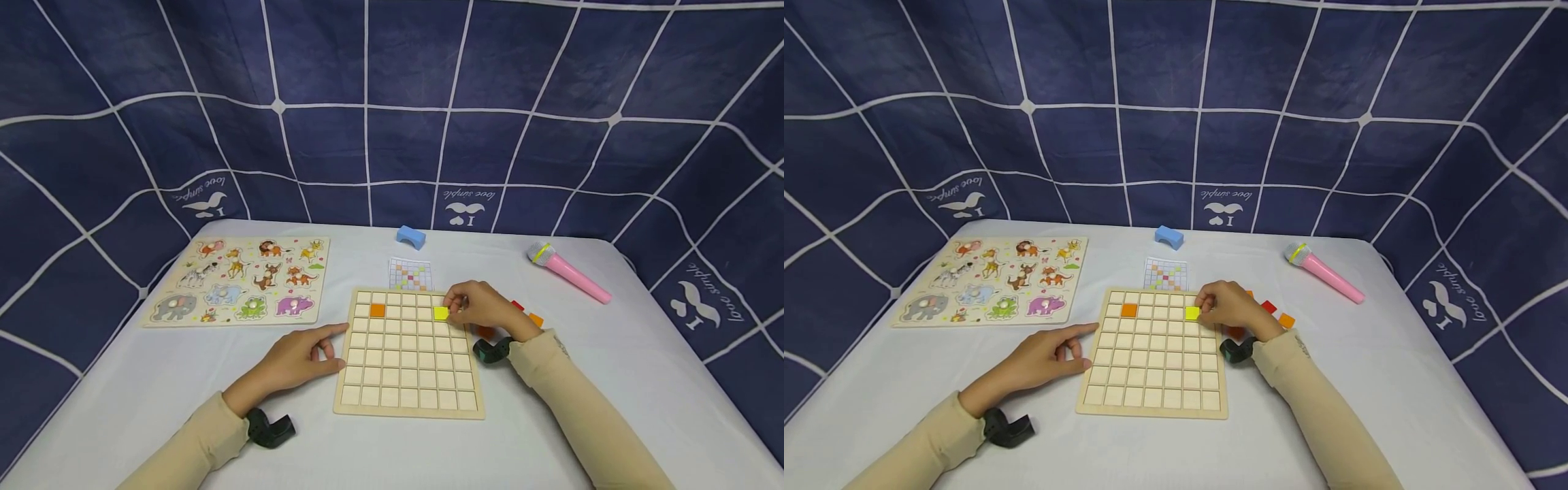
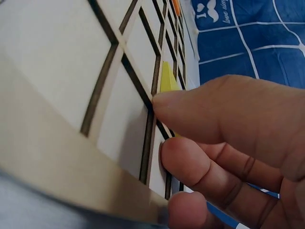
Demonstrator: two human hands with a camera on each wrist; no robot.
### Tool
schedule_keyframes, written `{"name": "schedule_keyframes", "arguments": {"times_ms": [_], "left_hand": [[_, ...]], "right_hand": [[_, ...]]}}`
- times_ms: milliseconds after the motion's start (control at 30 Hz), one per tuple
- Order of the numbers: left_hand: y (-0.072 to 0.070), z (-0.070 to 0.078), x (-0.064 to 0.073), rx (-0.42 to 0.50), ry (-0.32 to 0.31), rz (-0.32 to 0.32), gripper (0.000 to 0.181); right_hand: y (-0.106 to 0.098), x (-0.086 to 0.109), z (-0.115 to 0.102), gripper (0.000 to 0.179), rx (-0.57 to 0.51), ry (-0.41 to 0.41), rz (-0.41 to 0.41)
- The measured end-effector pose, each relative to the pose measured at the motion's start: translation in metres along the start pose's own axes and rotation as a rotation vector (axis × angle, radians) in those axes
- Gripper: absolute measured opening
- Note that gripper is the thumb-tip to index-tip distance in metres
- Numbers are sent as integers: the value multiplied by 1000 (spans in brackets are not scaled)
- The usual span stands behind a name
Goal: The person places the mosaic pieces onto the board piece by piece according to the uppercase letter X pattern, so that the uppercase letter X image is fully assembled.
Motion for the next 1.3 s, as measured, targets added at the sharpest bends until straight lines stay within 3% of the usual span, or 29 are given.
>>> {"name": "schedule_keyframes", "arguments": {"times_ms": [433, 700, 1300], "left_hand": [[-1, -1, -1, -4, 6, 1, 63], [-1, -2, -2, -11, 18, 5, 62], [0, -2, -2, 0, 14, 2, 63]], "right_hand": [[-3, 0, -4, 17, -3, 32, -39], [-2, 3, 3, 19, -15, 2, -15], [-7, 40, 18, 10, -56, -61, 47]]}}
Point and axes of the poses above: each hand's wrist, its own x-axis away from the middle knuckle, its own y-axis out of the palm, z = x × y, the point moved 1 cm from there along -x, towards the middle knuckle, and after that the axes turned 11 degrees about -z, right-handed, at the moved point
